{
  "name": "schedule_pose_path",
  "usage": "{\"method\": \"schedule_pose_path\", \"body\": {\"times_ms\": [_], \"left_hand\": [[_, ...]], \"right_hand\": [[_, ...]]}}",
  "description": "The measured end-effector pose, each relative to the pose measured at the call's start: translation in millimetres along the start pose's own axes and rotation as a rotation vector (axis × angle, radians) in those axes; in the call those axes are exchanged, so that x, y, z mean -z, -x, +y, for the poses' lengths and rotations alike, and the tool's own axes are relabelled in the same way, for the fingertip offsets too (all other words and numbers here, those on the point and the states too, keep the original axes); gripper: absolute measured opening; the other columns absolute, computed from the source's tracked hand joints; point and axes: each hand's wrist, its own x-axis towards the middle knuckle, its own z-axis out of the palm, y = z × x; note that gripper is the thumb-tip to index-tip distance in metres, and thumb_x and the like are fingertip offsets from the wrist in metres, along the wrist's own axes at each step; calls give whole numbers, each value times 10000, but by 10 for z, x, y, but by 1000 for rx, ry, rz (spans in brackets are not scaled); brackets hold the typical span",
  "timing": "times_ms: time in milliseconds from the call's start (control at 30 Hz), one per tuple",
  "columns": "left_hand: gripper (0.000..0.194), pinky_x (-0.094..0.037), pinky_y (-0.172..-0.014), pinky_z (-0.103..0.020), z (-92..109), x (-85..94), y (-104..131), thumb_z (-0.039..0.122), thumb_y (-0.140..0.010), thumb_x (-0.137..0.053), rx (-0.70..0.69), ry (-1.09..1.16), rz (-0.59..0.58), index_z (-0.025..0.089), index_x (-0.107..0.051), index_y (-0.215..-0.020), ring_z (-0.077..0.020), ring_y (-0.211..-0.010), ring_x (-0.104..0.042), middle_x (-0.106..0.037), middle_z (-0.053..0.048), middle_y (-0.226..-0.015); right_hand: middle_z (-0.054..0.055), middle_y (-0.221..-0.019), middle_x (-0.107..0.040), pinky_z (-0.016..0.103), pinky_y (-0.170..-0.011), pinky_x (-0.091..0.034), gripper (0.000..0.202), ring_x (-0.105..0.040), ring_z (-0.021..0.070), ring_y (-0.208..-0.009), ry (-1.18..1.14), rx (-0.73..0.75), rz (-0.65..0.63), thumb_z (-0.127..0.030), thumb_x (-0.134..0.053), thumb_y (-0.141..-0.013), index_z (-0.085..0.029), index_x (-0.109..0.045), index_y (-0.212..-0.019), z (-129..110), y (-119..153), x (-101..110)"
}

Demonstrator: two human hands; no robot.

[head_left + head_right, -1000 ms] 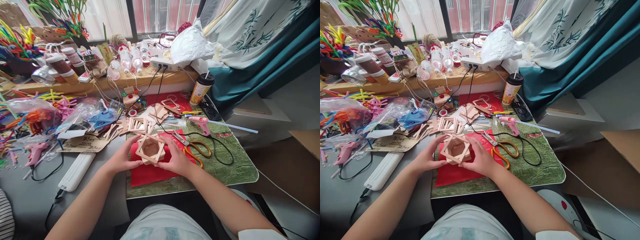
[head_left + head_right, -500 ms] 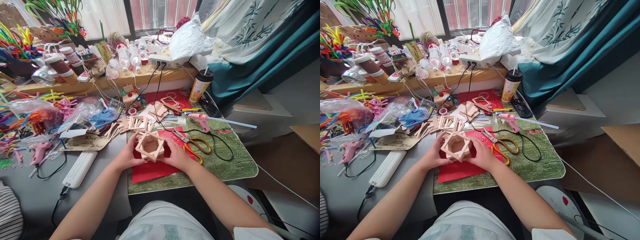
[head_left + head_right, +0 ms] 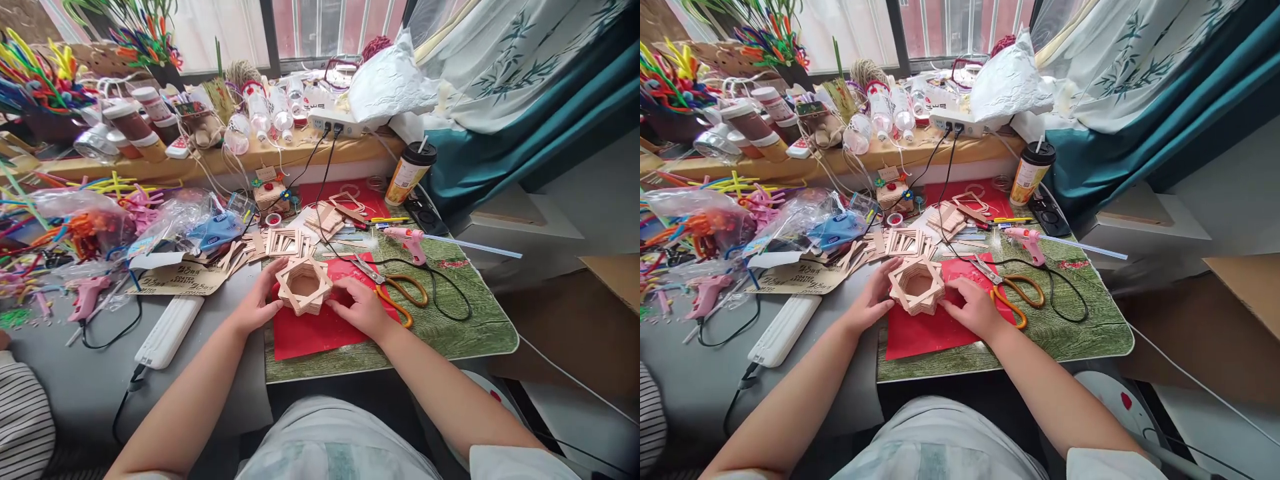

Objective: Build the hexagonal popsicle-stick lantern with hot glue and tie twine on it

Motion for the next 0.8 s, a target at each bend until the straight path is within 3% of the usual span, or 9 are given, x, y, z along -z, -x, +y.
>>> {"method": "schedule_pose_path", "body": {"times_ms": [200,333,500,800], "left_hand": [[1208,-286,-1380,-631,-74,-8,-29,535,-765,-986,14,-34,57,368,-281,-1731,-434,-1691,-283,-308,-145,-1809],[1222,-370,-1343,-624,-57,-13,6,512,-767,-989,106,10,-17,364,-263,-1738,-456,-1643,-377,-281,-152,-1816],[1309,-373,-1343,-620,-29,0,13,470,-729,-1020,199,32,-44,370,-213,-1755,-466,-1642,-379,-297,-152,-1816],[1255,-371,-1341,-610,45,7,0,495,-757,-999,219,77,-47,361,-226,-1738,-459,-1642,-376,-302,-172,-1800]], "right_hand": [[60,-1065,-787,429,-914,-600,122,-734,263,-1001,96,-2,-54,-259,-737,-1003,-275,-715,-1122,15,-40,-12],[71,-1072,-770,435,-889,-592,182,-717,280,-998,154,-42,-97,-274,-744,-998,-277,-690,-1172,35,-43,-31],[69,-994,-757,422,-823,-572,86,-701,270,-918,210,-15,-105,-318,-682,-1059,-272,-672,-1131,26,-63,-43],[57,-948,-773,401,-788,-566,105,-720,251,-865,243,2,-99,-258,-628,-1068,-265,-695,-1149,-37,-68,-39]]}}
